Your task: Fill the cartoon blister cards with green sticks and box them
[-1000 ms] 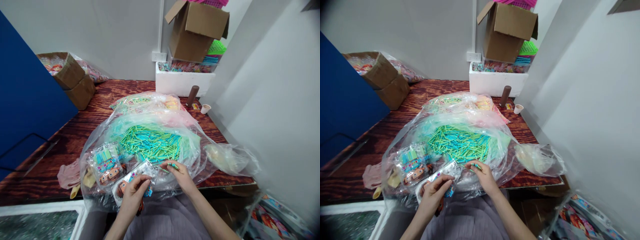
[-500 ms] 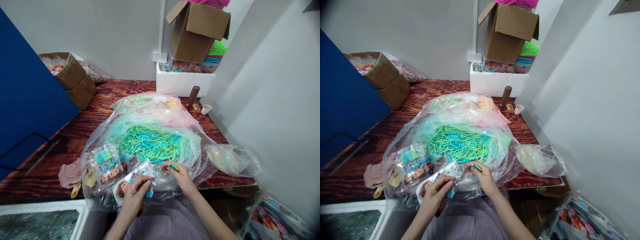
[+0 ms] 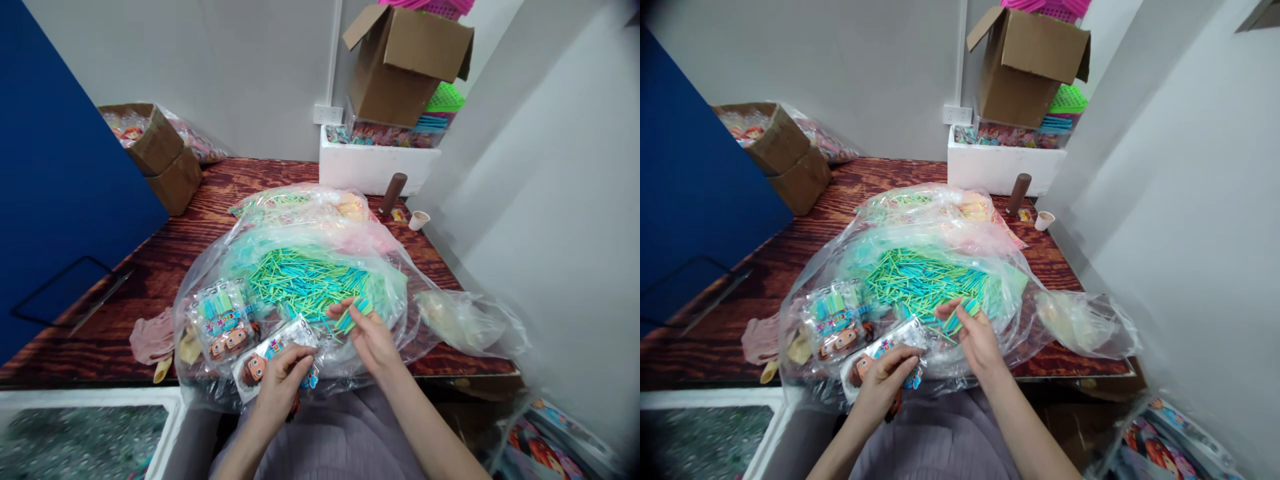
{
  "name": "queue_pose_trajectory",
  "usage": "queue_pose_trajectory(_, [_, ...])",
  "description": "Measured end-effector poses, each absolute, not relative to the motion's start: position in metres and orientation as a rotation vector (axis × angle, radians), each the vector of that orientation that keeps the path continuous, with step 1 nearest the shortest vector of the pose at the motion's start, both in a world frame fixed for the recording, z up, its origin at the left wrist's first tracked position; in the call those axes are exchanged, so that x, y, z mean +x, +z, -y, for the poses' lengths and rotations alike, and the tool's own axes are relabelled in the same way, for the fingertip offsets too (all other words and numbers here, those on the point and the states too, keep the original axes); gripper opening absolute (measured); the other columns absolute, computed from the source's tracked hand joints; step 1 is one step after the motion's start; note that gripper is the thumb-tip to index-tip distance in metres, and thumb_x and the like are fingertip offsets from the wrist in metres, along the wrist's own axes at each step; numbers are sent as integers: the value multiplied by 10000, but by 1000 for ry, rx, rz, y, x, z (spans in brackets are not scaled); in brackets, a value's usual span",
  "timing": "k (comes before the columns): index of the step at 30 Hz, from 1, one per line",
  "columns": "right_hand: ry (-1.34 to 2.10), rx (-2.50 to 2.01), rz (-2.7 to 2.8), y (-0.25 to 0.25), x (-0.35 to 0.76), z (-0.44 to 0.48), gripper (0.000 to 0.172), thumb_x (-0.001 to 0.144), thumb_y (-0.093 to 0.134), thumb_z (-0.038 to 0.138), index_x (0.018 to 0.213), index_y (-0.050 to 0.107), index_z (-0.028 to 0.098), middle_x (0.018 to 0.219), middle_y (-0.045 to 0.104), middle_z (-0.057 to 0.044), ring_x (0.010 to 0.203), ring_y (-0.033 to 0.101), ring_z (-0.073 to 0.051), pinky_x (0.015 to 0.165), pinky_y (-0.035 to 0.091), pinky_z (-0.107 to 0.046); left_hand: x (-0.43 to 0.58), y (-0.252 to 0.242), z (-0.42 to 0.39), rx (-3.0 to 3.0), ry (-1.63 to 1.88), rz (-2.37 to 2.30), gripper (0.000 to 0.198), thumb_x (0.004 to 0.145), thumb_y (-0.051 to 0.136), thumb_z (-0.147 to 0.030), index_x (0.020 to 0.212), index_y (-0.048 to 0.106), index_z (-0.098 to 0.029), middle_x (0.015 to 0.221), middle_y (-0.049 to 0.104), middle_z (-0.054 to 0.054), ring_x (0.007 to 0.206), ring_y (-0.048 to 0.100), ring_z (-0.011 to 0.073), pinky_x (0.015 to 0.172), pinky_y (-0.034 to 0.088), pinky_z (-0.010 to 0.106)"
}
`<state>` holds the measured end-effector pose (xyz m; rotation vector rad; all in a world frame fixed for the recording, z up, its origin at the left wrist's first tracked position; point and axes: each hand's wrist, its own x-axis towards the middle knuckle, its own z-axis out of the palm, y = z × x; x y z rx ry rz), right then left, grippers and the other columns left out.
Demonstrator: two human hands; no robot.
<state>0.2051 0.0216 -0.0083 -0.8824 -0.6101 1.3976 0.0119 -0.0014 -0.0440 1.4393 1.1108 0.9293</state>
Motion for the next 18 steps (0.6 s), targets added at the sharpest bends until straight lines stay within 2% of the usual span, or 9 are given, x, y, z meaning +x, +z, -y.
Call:
queue_pose_trajectory(5, [1516, -683, 398, 14, 188, -33, 172, 760, 781, 302, 876, 689, 215, 893, 762, -24, 943, 704, -221, 997, 464, -428, 17, -34, 1, 1446, 949, -1083, 222, 859, 598, -357, 877, 754, -201, 807, 666, 38, 794, 617, 184, 712, 451, 266])
queue_pose_trajectory(18, [1484, -823, 282, 1, 193, -6, 161, 735, 792, 281, 828, 696, 190, 797, 761, -38, 837, 725, -236, 949, 497, -430, 19, -37, 5, 1438, 956, -1082, 240, 874, 584, -356, 928, 759, -200, 813, 670, 48, 786, 620, 189, 711, 458, 276])
